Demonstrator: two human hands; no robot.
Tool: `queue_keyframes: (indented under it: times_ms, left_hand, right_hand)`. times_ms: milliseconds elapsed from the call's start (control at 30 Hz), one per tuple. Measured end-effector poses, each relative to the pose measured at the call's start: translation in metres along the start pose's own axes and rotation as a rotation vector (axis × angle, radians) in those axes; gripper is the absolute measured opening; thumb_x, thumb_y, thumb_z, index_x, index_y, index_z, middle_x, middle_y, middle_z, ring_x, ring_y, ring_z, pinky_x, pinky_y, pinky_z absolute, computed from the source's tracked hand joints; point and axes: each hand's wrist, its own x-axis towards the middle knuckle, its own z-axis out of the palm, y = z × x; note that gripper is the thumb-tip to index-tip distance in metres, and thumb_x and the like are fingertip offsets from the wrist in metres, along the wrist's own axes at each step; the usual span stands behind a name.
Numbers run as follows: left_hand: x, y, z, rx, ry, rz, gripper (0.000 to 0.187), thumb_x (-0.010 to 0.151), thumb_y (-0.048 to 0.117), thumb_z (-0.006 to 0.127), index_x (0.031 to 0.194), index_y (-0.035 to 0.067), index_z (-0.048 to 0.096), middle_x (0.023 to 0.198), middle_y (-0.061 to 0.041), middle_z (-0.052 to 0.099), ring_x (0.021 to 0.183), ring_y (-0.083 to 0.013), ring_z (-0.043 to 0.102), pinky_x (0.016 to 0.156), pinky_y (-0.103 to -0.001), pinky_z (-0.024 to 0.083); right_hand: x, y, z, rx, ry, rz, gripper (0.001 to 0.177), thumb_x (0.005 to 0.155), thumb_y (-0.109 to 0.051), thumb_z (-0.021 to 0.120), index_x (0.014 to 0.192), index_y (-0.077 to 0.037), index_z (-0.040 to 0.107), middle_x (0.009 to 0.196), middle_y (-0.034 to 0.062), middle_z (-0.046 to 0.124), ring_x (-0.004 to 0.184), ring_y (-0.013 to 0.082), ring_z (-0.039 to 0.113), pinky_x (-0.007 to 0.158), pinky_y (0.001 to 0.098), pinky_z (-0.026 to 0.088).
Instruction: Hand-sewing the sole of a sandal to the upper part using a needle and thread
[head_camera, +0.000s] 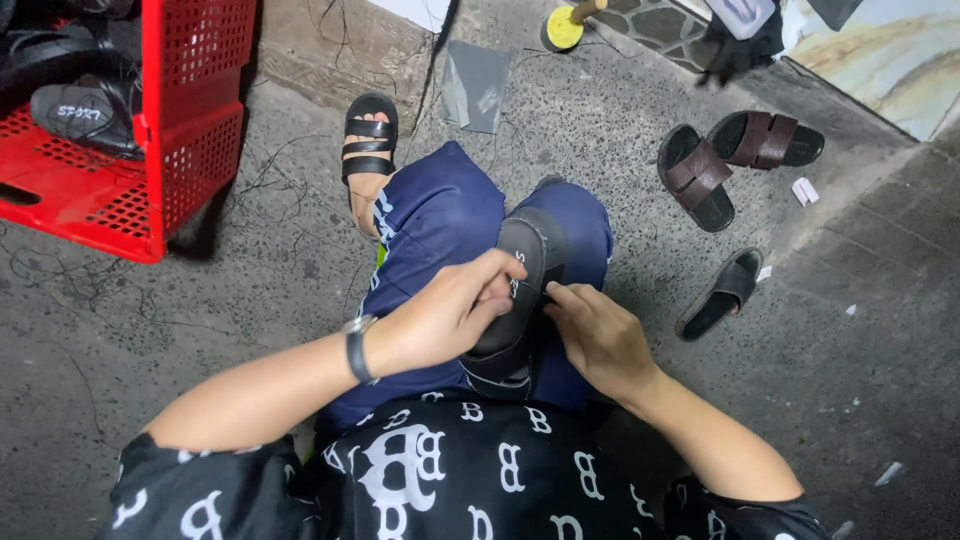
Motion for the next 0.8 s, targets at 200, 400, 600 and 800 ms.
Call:
queue_keyframes:
  times_ms: [200,400,600,800]
  left_hand:
    - [-0.021,0.023,-0.015,-0.100,-0.279,0.155,0.023,0.091,0.003,0.051,0.094,0.012,0.071,0.092,-0.011,0.062,0.069,-0.0245,0.062,0.062,-0.033,0.054]
    - [-0.006,-0.003,0.000,-0.343,-0.134,0.171,0.020,0.094,0.010,0.056,0.104,0.014,0.072,0.105,-0.012,0.063,0.068,-0.0144,0.061,0.056,-0.026,0.054]
    - [0.004,-0.016,0.018,0.015,0.086,-0.057,0.025,0.086,0.003,0.061,0.109,0.007,0.051,0.075,-0.009,0.068,0.057,-0.0228,0.065,0.049,-0.030,0.052]
    - [0.013,0.006,0.029,0.050,0.120,0.183,0.038,0.083,0.009,0.072,0.118,0.007,0.057,0.086,-0.007,0.067,0.072,-0.0182,0.060,0.061,-0.028,0.051]
  right_hand:
    - [0.007,0.005,-0.009,-0.158,-0.016,-0.162,0.022,0.091,-0.010,0.059,0.113,-0.011,0.058,0.077,0.0024,0.056,0.060,0.0238,0.058,0.040,0.0300,0.048]
    - [-0.004,0.016,0.013,-0.098,0.048,-0.183,0.026,0.092,-0.011,0.055,0.117,-0.008,0.056,0.082,0.0049,0.058,0.063,0.0236,0.061,0.042,0.0280,0.051]
    - [-0.007,0.008,0.010,-0.055,0.136,-0.134,0.029,0.090,-0.014,0.062,0.118,-0.005,0.058,0.086,0.0051,0.062,0.067,0.0188,0.064,0.048,0.0245,0.052]
    - [-0.010,-0.007,-0.051,-0.422,-0.164,-0.106,0.053,0.086,-0.006,0.054,0.136,-0.024,0.049,0.074,0.0005,0.048,0.051,0.0151,0.051,0.043,0.0268,0.045]
